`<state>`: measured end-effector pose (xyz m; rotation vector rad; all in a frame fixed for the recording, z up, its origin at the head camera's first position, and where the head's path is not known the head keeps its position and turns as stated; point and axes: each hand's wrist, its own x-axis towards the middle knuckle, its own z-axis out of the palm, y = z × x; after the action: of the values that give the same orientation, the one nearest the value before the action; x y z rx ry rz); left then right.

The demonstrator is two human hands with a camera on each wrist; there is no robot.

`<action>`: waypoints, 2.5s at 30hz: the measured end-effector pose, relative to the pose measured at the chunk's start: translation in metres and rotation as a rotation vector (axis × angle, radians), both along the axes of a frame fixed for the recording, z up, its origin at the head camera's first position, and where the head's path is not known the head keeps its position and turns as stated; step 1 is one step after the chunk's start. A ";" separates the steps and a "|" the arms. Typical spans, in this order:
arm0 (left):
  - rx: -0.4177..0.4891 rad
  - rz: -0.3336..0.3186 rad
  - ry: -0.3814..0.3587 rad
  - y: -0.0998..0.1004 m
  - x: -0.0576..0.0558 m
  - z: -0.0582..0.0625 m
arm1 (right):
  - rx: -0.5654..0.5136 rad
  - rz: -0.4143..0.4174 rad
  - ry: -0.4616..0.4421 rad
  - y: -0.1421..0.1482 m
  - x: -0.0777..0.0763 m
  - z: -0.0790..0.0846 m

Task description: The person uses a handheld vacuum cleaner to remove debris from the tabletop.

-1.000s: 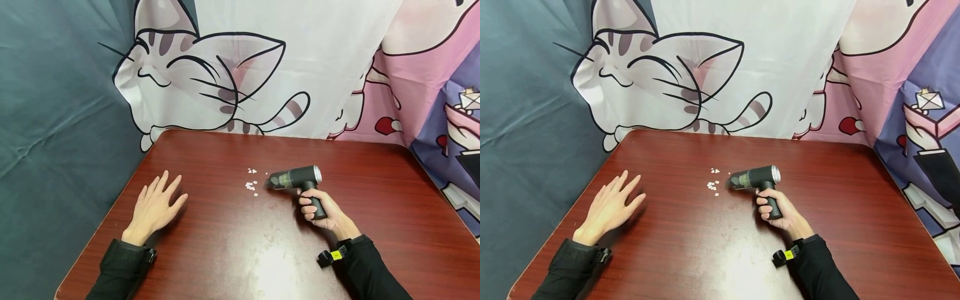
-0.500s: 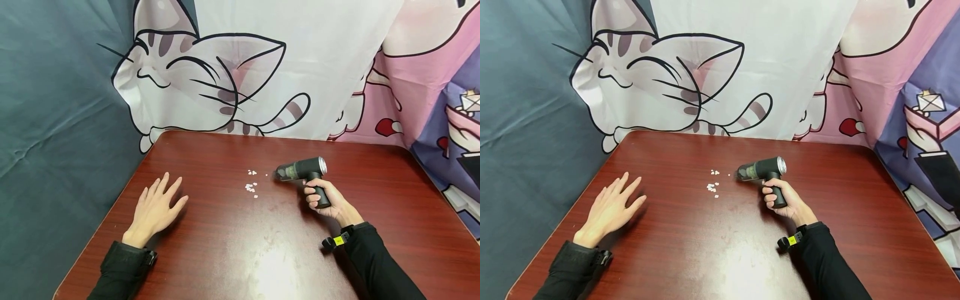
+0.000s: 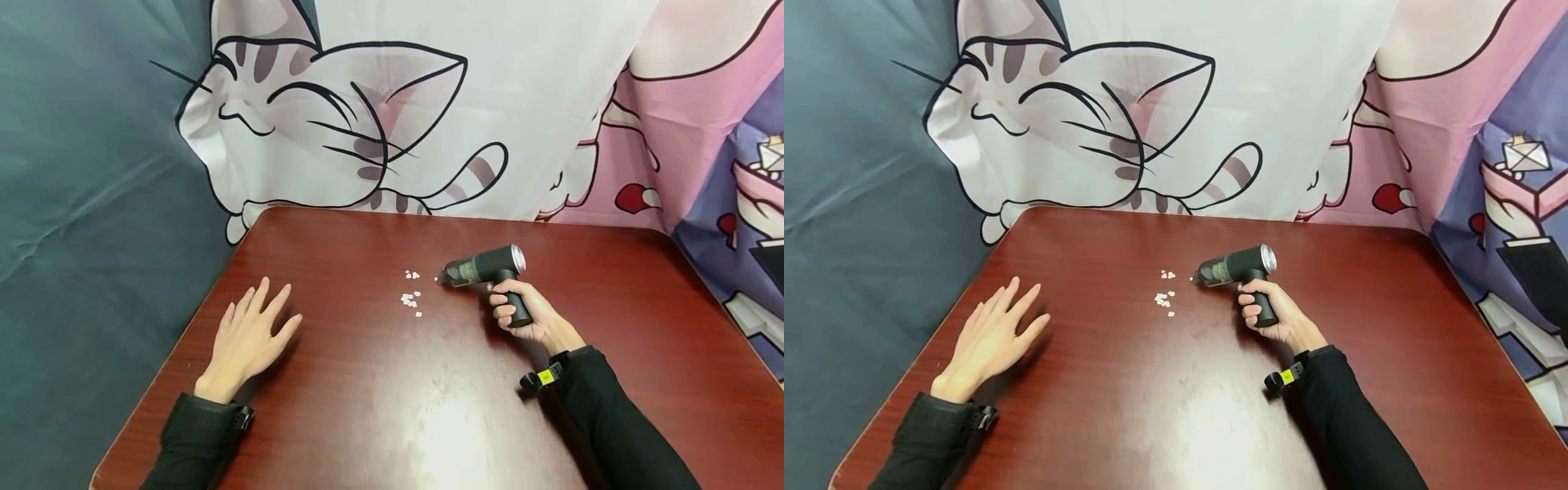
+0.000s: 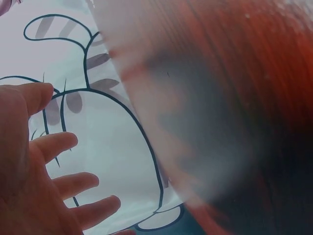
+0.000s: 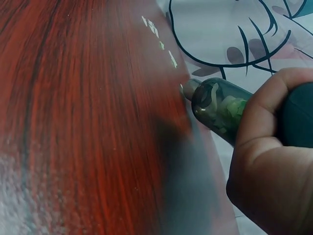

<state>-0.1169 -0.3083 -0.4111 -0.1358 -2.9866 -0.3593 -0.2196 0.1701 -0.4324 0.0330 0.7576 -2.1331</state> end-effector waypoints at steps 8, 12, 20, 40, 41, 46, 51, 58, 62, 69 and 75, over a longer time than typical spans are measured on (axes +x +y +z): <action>0.013 0.012 -0.003 -0.004 0.001 0.002 | 0.014 0.019 0.009 -0.010 -0.004 0.005; 0.008 0.007 -0.001 -0.003 0.000 0.002 | 0.019 0.024 0.025 -0.010 0.003 0.003; 0.002 0.000 0.002 -0.002 0.000 0.003 | 0.001 0.064 0.073 -0.010 0.023 -0.001; 0.014 0.001 0.001 0.001 0.004 0.001 | -0.021 0.117 0.132 -0.021 0.048 -0.012; 0.015 0.000 0.001 0.001 0.004 0.001 | -0.023 0.112 0.133 -0.021 0.048 -0.013; 0.016 -0.002 -0.003 0.002 0.004 0.001 | -0.042 0.073 0.099 -0.025 0.046 -0.013; 0.013 -0.003 0.000 0.002 0.005 0.001 | -0.035 0.037 0.062 -0.027 0.041 -0.012; 0.012 -0.001 0.001 0.002 0.003 0.001 | -0.006 0.024 0.050 -0.030 0.033 -0.009; 0.011 -0.001 0.002 0.002 0.004 0.001 | -0.001 0.032 0.054 -0.032 0.030 -0.007; 0.006 0.003 -0.007 0.002 0.003 0.000 | -0.019 0.063 0.068 -0.032 0.034 -0.010; 0.002 0.003 0.003 0.001 0.004 0.002 | -0.023 0.073 0.085 -0.034 0.039 -0.011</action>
<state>-0.1133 -0.3078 -0.4093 -0.1311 -2.9831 -0.3617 -0.1809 0.1358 -0.4431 -0.0968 0.7721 -2.0842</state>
